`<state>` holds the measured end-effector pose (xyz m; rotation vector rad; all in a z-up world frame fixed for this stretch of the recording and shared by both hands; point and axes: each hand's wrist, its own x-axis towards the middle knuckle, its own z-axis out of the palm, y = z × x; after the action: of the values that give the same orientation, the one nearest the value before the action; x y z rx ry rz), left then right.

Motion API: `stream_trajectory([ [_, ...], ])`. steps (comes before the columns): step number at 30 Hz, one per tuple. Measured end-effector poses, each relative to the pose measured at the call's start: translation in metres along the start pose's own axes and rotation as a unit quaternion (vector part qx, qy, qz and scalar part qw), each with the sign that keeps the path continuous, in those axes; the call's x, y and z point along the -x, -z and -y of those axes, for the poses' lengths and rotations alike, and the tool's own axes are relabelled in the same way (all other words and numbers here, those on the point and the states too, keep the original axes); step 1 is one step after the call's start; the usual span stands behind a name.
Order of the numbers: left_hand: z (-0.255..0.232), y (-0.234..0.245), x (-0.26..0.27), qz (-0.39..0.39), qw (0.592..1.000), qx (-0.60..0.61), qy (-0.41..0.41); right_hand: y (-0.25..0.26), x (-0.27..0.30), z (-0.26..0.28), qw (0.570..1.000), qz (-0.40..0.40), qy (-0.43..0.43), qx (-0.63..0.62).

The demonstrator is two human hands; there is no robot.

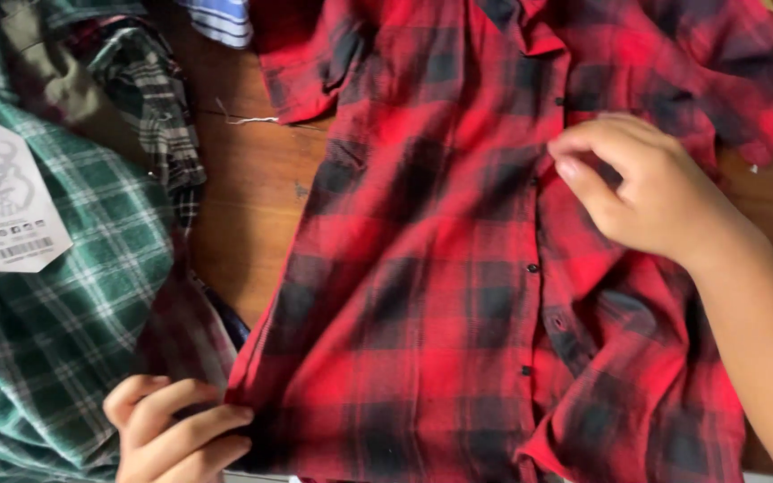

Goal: Buttoning and folding a red and black checkered flannel shirt.

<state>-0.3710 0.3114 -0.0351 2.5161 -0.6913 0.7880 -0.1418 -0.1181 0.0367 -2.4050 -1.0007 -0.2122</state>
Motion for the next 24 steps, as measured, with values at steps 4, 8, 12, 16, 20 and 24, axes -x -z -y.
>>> stream_trajectory([
  [4, 0.007, 0.022, -0.027, 0.019, 0.998, 0.042, -0.048, 0.008, 0.066, 0.020, 0.993, 0.060, -0.104, -0.016],
  [8, -0.040, 0.014, -0.128, 0.088, 0.972, 0.200, -0.084, 0.003, 0.097, 0.058, 0.986, 0.097, -0.130, 0.045],
  [12, -0.086, -0.021, -0.165, 0.237, 0.936, 0.206, -0.159, -0.011, 0.104, 0.078, 0.974, 0.088, -0.120, 0.170],
  [16, -0.114, -0.064, -0.153, 0.327, 0.901, 0.172, -0.228, -0.009, 0.101, 0.076, 0.942, 0.186, -0.226, 0.163],
  [20, -0.129, -0.083, -0.150, 0.371, 0.890, 0.181, -0.192, 0.000, 0.112, 0.060, 0.895, 0.021, -0.338, -0.291],
  [24, -0.140, -0.093, -0.145, 0.392, 0.882, 0.169, -0.199, 0.011, 0.108, 0.061, 0.783, -0.095, -0.360, -0.498],
])
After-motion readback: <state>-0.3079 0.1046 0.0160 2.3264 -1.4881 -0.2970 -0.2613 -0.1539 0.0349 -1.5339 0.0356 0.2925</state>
